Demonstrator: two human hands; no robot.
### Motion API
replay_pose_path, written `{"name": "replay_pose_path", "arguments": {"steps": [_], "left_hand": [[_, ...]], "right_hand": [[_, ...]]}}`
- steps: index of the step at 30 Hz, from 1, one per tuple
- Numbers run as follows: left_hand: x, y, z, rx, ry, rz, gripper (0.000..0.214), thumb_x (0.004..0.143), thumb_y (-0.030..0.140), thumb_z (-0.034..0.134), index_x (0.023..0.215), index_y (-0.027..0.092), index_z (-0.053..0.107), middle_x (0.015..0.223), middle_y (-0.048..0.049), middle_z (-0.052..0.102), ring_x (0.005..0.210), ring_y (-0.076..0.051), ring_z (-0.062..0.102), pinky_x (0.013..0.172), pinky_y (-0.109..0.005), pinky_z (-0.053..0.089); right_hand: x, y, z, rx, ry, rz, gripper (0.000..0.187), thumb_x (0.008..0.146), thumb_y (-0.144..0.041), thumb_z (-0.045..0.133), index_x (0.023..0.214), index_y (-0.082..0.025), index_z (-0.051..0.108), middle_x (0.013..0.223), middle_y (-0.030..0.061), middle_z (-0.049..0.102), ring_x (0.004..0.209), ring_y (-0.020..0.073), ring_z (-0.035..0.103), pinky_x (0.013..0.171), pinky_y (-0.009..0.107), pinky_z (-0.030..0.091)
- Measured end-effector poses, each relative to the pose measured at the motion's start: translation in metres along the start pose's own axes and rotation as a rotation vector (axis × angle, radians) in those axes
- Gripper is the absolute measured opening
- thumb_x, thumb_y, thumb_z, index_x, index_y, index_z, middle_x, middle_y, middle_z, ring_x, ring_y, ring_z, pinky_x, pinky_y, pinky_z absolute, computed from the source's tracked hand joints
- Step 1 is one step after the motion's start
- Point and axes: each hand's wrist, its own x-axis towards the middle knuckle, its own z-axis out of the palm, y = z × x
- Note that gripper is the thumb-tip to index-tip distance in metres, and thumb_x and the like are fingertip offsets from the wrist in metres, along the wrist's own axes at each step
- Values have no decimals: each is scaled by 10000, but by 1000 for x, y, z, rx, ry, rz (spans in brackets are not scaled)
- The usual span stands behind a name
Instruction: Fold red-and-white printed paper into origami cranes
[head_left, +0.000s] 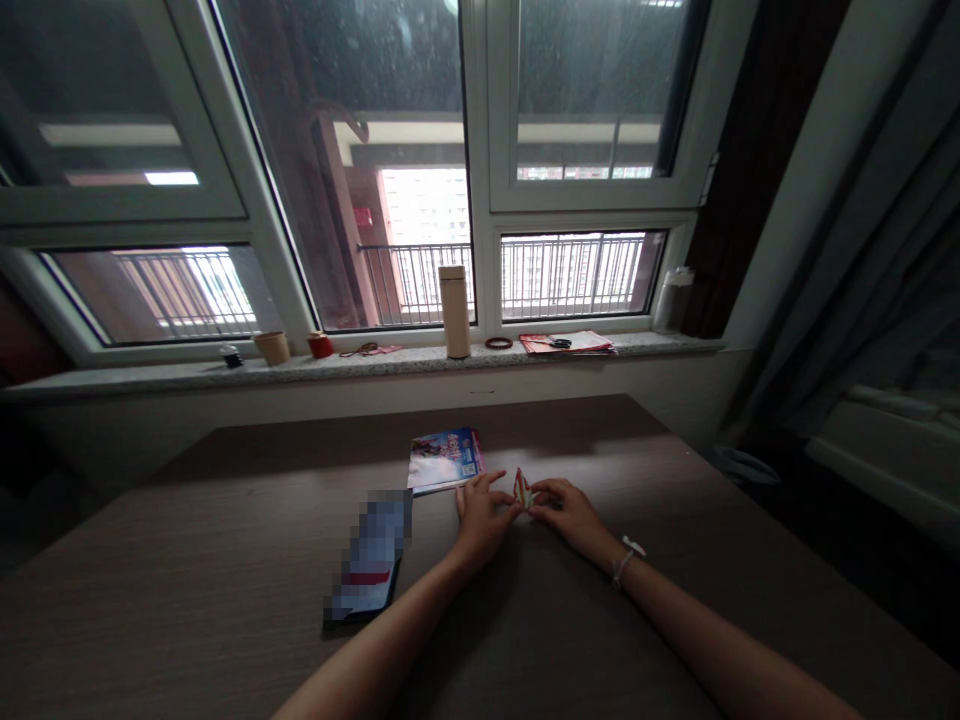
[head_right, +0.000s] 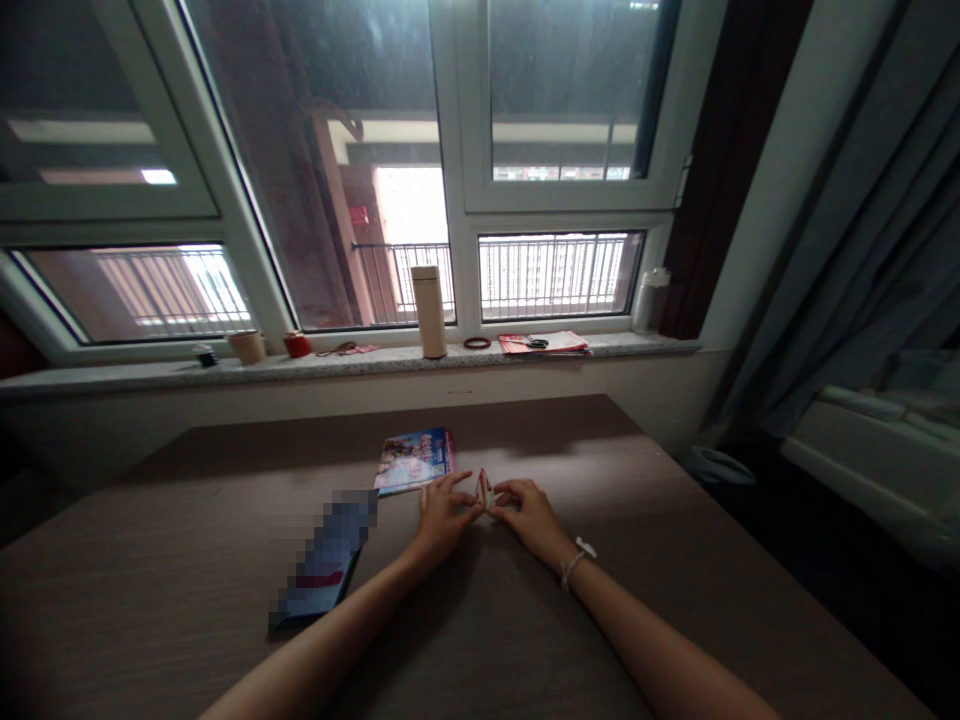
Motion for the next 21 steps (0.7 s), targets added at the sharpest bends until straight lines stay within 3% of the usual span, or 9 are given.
{"name": "replay_pose_path", "arguments": {"steps": [10,15,19,21], "left_hand": [[1,-5,5,10,-58,-15,84,713,331,746,783,285,754,1359,-19,540,1316,-321,335,1120,-602,42],[-1,-3,3,-7,-14,-5,86,723,351,740,768,279,757,1404,-22,490,1312,-313,340,1122,-587,83],[-1,-2,2,-8,-5,-9,69,710,341,752,742,281,757,1377,-24,514,1296,-309,359,1125,-571,110],[0,-2,2,2,-4,-17,66,711,332,752,756,284,760,1375,-25,517,1293,-305,363,1124,-559,130]], "right_hand": [[1,-1,2,42,11,16,251,697,-287,699,918,-178,654,820,30,660,869,214,628,875,370,461],[1,-6,3,20,2,19,256,700,-289,691,928,-183,642,769,17,675,850,218,630,941,411,410],[0,-9,3,-12,15,22,245,703,-274,688,925,-185,639,728,-7,678,808,206,642,1057,481,276],[0,-9,3,11,10,23,252,699,-281,691,926,-183,640,719,-7,675,804,206,644,1041,471,303]]}}
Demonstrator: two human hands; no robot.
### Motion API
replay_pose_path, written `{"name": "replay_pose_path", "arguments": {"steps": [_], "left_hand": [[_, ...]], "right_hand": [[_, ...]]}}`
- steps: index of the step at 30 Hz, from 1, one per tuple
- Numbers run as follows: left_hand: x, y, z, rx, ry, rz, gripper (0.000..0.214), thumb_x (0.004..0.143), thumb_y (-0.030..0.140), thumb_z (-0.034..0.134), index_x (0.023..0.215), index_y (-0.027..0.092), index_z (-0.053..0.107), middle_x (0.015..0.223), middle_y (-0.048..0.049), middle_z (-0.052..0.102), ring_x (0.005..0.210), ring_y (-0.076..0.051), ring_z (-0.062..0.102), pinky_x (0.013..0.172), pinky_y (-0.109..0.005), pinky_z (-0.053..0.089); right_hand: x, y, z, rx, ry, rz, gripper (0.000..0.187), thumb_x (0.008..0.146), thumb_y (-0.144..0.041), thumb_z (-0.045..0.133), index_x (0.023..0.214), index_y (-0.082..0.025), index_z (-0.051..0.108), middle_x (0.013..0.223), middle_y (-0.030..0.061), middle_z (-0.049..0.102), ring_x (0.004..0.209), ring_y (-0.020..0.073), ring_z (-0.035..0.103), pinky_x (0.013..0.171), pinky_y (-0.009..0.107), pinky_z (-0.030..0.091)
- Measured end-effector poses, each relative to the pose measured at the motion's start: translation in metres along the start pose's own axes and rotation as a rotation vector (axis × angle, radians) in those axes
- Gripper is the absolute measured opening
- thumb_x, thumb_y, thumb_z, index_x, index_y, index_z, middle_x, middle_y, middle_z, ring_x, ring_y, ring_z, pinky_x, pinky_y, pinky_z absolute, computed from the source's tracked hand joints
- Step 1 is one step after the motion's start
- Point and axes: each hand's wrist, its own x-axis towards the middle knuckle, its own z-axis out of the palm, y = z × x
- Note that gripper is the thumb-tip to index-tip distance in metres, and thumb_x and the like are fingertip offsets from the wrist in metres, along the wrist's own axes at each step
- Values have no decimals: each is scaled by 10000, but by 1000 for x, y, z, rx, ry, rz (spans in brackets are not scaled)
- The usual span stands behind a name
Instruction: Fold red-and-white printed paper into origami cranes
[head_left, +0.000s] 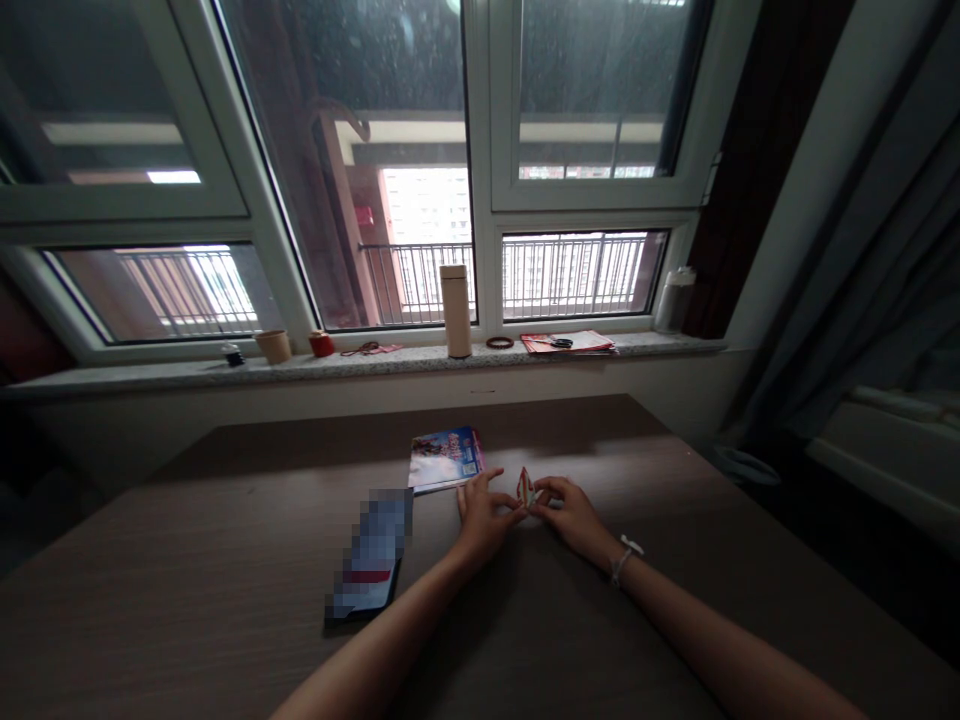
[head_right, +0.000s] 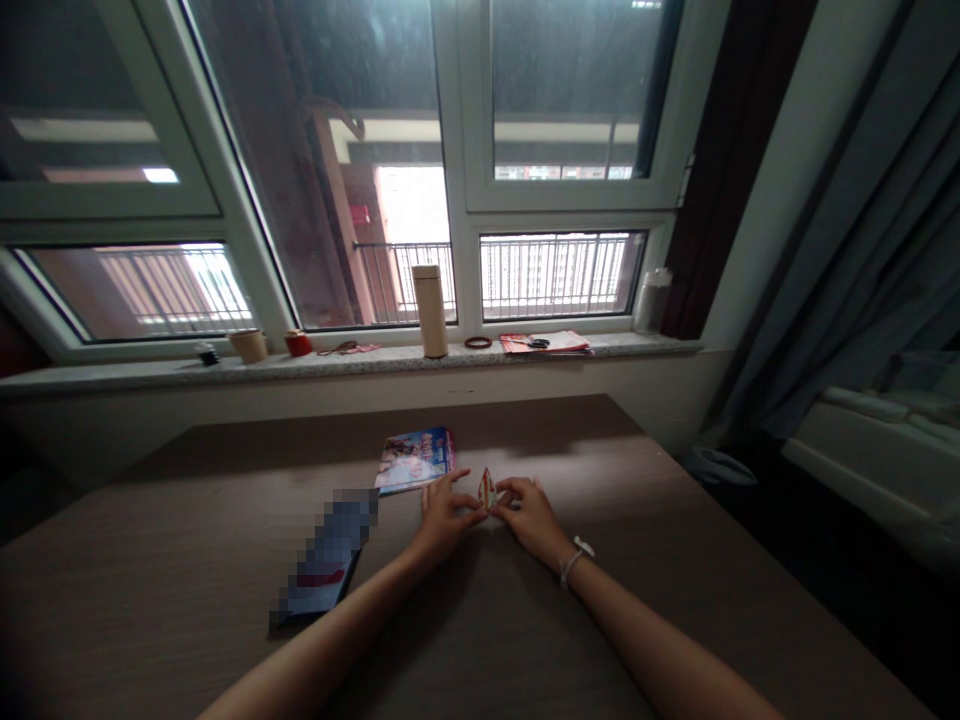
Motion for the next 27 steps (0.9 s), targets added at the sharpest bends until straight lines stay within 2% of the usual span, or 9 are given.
{"name": "replay_pose_path", "arguments": {"steps": [3,7,12,17,23,27], "left_hand": [[1,0,1,17,7,-26,80,733,316,737,805,295,764,1378,-26,515,1299,-298,362,1125,-557,127],[1,-1,2,27,11,-32,88,758,314,715,829,307,766,1385,-31,502,1308,-295,363,1127,-553,117],[0,1,0,20,19,-25,68,739,318,733,790,292,771,1384,-40,494,1291,-299,384,1123,-525,162],[0,3,-2,6,35,-20,50,729,288,741,768,277,771,1384,-37,495,1258,-291,413,1104,-488,228],[1,-1,0,-5,46,-7,41,718,298,751,752,287,771,1368,-26,510,1246,-293,420,1101,-493,233],[1,-5,3,8,68,6,106,729,328,743,829,313,774,1368,-27,510,1252,-295,418,1101,-493,228]], "right_hand": [[1,4,0,66,17,10,273,681,-300,702,917,-178,641,737,7,666,808,208,644,923,402,426],[2,9,0,138,27,22,310,663,-327,724,919,-173,640,754,5,650,772,193,648,843,359,481],[2,14,-1,208,-15,21,351,643,-343,747,931,-174,638,870,34,679,767,188,661,839,368,497],[3,13,-2,204,-42,19,339,658,-327,728,946,-170,643,878,43,687,779,192,668,849,375,492],[3,6,-5,34,-5,-30,277,679,-268,703,936,-170,665,756,25,678,848,217,638,928,416,435],[3,5,-7,3,-1,-24,274,687,-249,678,948,-167,666,735,18,668,839,211,629,923,407,433]]}}
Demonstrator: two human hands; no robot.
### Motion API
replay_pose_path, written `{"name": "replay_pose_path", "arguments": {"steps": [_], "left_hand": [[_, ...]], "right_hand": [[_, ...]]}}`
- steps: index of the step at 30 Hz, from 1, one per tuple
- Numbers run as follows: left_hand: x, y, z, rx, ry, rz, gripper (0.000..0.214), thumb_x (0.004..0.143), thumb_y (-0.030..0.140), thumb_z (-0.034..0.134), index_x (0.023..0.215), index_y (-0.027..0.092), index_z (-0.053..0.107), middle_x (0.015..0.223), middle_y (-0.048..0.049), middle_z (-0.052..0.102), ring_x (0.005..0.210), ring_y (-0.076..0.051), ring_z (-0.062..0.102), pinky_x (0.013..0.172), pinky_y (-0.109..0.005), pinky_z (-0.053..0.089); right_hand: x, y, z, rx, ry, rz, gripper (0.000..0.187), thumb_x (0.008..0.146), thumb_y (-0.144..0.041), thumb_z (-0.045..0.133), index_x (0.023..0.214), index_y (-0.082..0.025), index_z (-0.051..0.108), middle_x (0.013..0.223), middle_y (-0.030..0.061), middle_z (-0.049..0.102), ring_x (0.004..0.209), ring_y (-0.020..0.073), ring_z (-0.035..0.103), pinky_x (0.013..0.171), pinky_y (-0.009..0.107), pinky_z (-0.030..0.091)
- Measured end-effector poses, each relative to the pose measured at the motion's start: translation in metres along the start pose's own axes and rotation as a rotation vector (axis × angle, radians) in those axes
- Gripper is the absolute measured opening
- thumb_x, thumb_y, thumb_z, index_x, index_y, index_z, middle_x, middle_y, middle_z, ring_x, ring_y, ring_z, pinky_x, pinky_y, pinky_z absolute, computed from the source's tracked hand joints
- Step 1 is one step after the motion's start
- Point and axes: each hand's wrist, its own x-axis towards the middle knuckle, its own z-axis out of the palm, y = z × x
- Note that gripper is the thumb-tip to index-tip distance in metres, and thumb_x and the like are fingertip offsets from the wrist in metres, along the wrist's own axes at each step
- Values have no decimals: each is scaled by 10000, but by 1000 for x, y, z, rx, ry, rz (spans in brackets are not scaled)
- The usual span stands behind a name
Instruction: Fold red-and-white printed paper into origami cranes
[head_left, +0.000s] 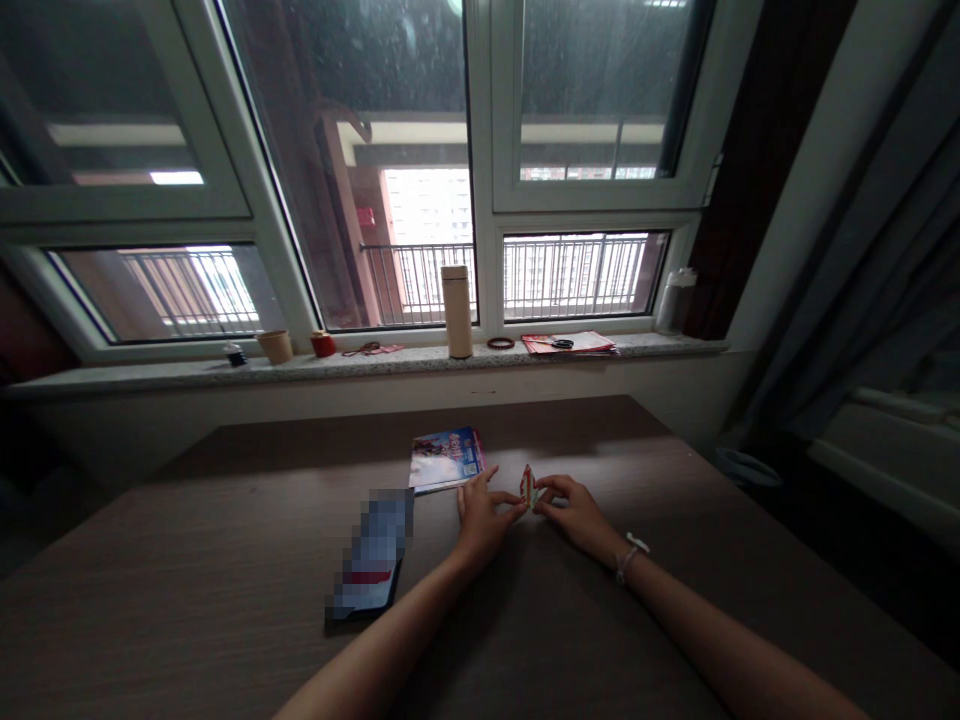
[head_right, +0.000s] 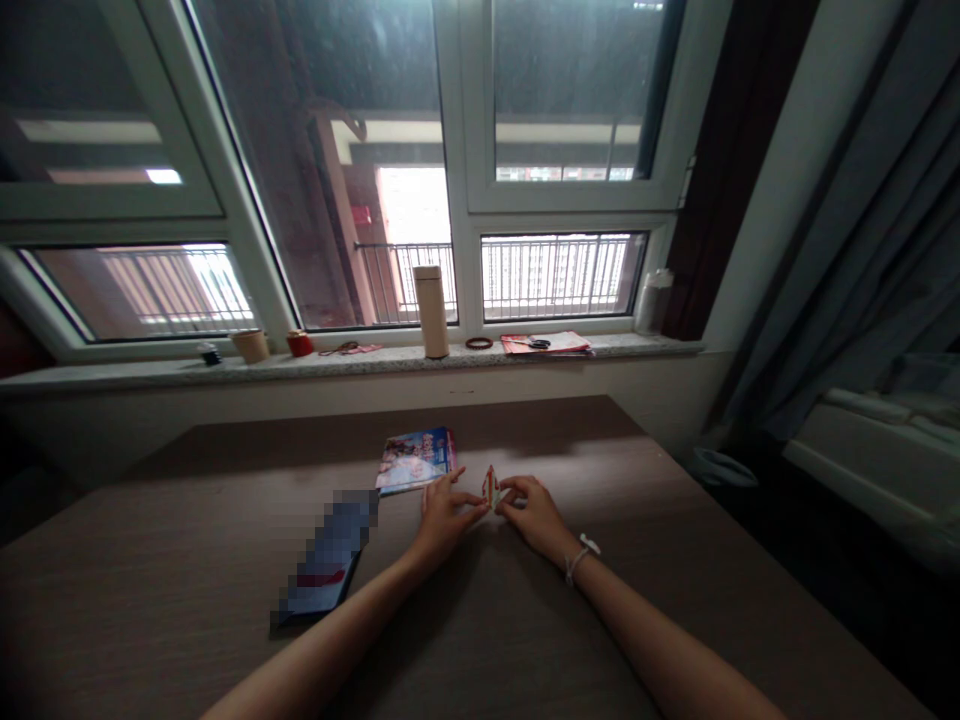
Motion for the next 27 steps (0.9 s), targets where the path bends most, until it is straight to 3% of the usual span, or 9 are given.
{"name": "replay_pose_path", "arguments": {"steps": [5,15,20,27], "left_hand": [[1,0,1,15,-2,-21,82,732,306,737,799,273,772,1372,-45,506,1244,-293,431,1088,-475,260],[-1,1,1,18,-14,-30,68,766,237,698,794,264,754,1380,-34,509,1280,-288,400,1110,-536,196],[-2,-1,2,22,-3,-13,63,770,239,695,790,266,748,1360,-23,518,1276,-278,399,1110,-504,209],[-4,5,-4,-8,24,-4,93,755,278,714,842,272,746,1307,-38,532,1259,-273,421,1105,-475,235]], "right_hand": [[-2,1,-1,20,-34,24,273,680,-285,692,929,-176,679,791,23,680,782,190,642,868,380,469],[-3,-2,-4,8,-26,13,299,732,-405,675,927,-182,716,984,95,706,996,251,628,970,427,424],[-3,-5,-4,5,-54,21,292,741,-390,667,934,-174,704,910,73,717,887,221,649,925,395,450],[-2,0,-1,-28,17,19,192,736,-335,658,827,-168,684,857,62,687,844,206,629,830,346,481]]}}
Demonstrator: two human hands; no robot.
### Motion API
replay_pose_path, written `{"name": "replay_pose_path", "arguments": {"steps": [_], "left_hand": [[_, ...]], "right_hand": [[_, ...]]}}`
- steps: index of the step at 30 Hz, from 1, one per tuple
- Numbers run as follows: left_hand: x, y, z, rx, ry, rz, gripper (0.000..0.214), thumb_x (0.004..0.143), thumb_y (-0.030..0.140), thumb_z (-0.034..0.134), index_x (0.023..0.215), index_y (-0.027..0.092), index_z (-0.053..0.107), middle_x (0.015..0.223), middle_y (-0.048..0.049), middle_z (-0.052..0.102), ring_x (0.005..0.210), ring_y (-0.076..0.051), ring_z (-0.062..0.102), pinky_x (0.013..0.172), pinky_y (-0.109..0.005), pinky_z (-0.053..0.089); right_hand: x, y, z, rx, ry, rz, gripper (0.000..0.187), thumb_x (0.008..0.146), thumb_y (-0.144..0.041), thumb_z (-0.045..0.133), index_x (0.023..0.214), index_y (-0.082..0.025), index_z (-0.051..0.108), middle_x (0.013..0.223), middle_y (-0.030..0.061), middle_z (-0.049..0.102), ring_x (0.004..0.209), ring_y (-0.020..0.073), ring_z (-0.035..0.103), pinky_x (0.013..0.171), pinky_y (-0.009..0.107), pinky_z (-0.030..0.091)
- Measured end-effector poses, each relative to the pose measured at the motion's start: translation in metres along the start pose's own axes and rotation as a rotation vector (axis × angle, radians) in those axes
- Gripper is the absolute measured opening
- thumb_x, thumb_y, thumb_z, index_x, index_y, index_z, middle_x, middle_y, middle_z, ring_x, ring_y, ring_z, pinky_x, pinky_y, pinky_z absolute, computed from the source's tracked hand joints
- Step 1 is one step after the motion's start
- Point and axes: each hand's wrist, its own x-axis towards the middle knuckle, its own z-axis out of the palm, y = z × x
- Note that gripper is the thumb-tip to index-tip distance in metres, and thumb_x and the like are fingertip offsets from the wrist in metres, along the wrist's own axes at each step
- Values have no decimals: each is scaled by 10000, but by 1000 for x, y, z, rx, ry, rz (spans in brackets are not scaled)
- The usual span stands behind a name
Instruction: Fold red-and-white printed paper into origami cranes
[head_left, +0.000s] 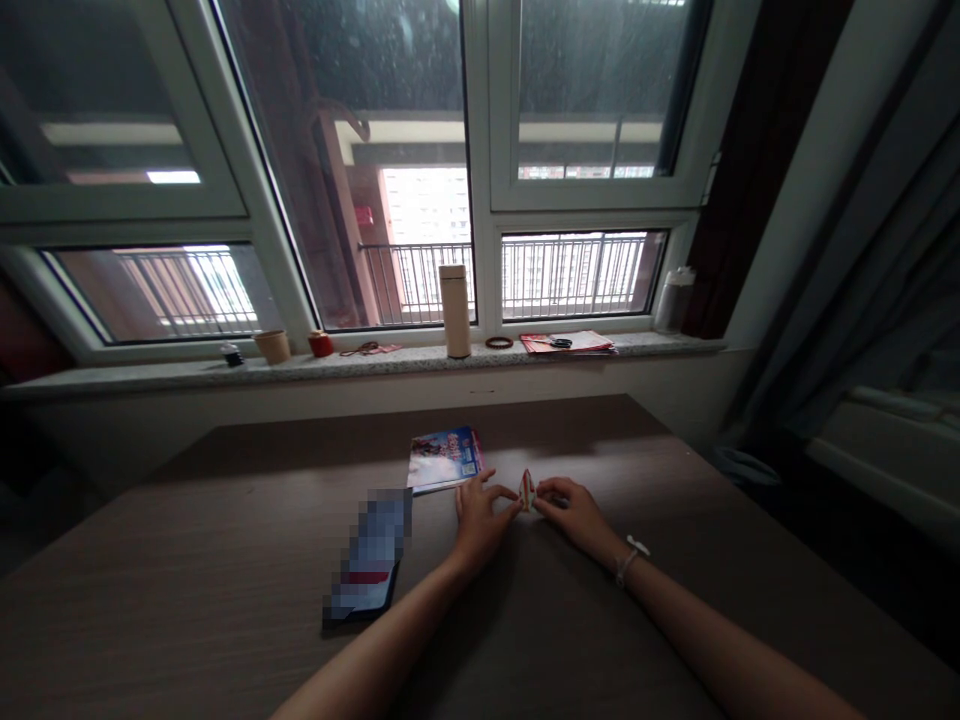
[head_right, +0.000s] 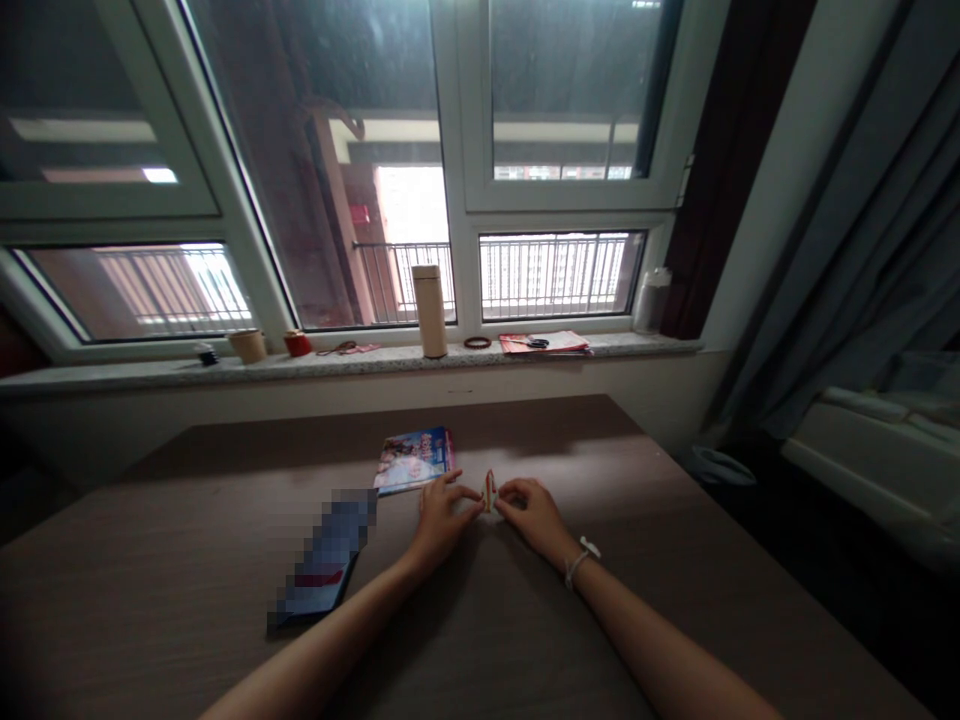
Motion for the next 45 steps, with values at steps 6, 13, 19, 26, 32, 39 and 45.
{"name": "replay_pose_path", "arguments": {"steps": [6,13,19,26,32,39,45], "left_hand": [[0,2,-1,-8,7,31,128,762,303,708,881,315,753,1289,-20,552,1234,-259,439,1097,-459,256],[-1,3,-3,7,-54,40,161,774,364,690,911,322,763,1316,-23,558,1251,-292,421,1105,-495,231],[-1,4,-2,-12,-60,24,146,761,350,707,888,310,767,1308,-34,567,1241,-285,428,1120,-518,187],[0,0,0,-50,-53,29,137,739,333,729,867,305,770,1306,-42,568,1236,-288,428,1125,-549,149],[0,2,0,-63,-40,25,120,735,342,734,840,298,772,1291,-43,574,1228,-288,443,1128,-542,154],[0,2,0,-53,-48,29,113,718,356,747,819,311,771,1303,-35,568,1242,-306,432,1121,-573,128],[1,1,1,-38,-73,12,133,705,367,749,822,308,770,1329,-28,557,1273,-313,403,1126,-571,104]], "right_hand": [[-1,-2,-1,-36,10,-6,174,746,-341,656,807,-179,672,821,44,680,855,210,612,835,341,459],[-3,-4,-2,-121,-16,-46,179,724,-354,689,809,-197,676,877,42,678,956,231,567,935,371,385],[-3,-2,-1,-104,-39,-63,163,764,-367,646,824,-222,691,948,45,675,1013,232,549,981,382,363],[-2,-1,-1,-84,-26,-71,154,776,-347,631,830,-216,691,919,48,677,970,228,565,939,380,395],[-1,-4,-1,-67,-27,-74,172,790,-355,621,836,-208,698,900,52,686,963,227,579,916,364,418],[0,-4,0,-42,-33,-43,210,790,-390,618,809,-206,716,885,56,701,923,228,604,886,363,443],[-1,-4,0,-9,-36,-31,223,752,-407,669,817,-199,718,880,60,714,917,235,623,898,381,443]]}}
